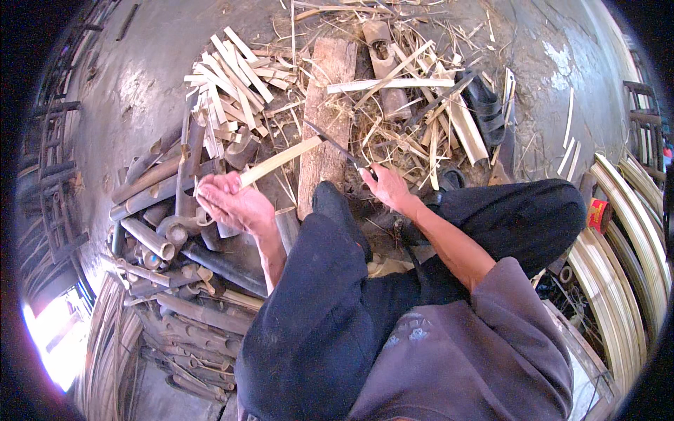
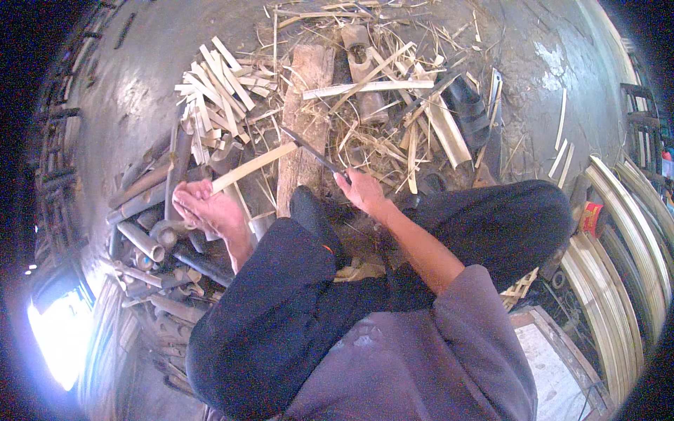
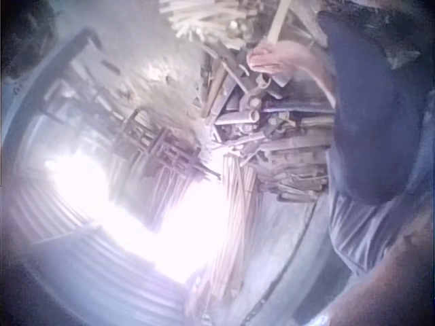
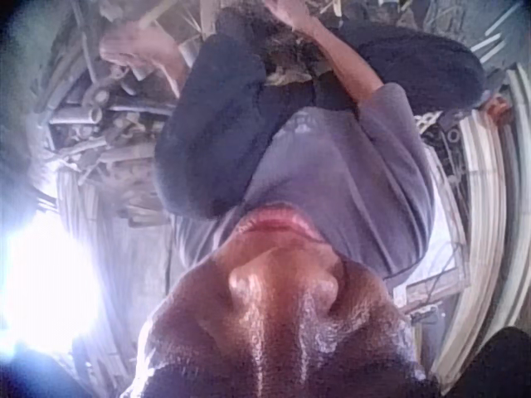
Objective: The person sits on the floor and uses a knife to shave thin strips from a piece of wood. They repeatedly scrape the blade along the wood to create shavings, which accumulate on the floor.
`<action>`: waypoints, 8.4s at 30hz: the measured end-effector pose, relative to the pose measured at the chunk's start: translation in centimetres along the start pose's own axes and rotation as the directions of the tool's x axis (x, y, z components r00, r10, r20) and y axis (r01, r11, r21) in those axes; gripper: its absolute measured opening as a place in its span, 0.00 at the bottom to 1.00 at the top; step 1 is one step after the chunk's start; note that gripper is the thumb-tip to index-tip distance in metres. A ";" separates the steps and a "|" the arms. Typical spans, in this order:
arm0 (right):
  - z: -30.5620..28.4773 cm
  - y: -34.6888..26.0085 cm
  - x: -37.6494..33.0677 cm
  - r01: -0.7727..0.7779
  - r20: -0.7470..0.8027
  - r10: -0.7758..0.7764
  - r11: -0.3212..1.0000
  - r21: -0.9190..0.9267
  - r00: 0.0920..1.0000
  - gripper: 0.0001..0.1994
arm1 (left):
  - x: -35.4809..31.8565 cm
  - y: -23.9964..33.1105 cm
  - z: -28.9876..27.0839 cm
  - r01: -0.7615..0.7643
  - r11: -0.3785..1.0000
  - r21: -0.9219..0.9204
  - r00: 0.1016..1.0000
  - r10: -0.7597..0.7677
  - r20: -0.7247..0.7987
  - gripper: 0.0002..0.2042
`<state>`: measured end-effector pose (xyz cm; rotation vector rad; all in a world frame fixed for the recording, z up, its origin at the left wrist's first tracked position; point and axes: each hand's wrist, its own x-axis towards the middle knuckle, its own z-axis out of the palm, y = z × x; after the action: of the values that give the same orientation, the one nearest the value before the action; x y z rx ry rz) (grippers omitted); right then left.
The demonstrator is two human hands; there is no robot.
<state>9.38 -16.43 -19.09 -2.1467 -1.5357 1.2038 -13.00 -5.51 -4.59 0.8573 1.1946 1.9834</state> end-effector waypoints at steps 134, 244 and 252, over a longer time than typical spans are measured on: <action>-15.3 -18.3 -10.7 0.157 0.014 -0.191 0.849 0.505 0.982 0.23 | -6.3 -2.7 5.8 0.387 0.922 -0.011 0.656 -0.267 0.706 0.15; -2.2 -13.3 -4.7 0.390 0.065 -0.453 0.825 0.409 0.889 0.10 | -4.6 4.8 0.5 -0.051 0.925 0.376 0.934 -0.089 0.345 0.14; -2.4 -11.1 1.0 0.444 0.039 -0.456 0.880 0.168 0.889 0.13 | -2.9 5.1 5.5 0.022 0.962 0.273 0.897 -0.140 0.418 0.28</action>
<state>3.81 -10.28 -11.31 -1.5382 -1.7777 1.1994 -7.94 -7.09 1.55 1.2833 1.2120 1.4736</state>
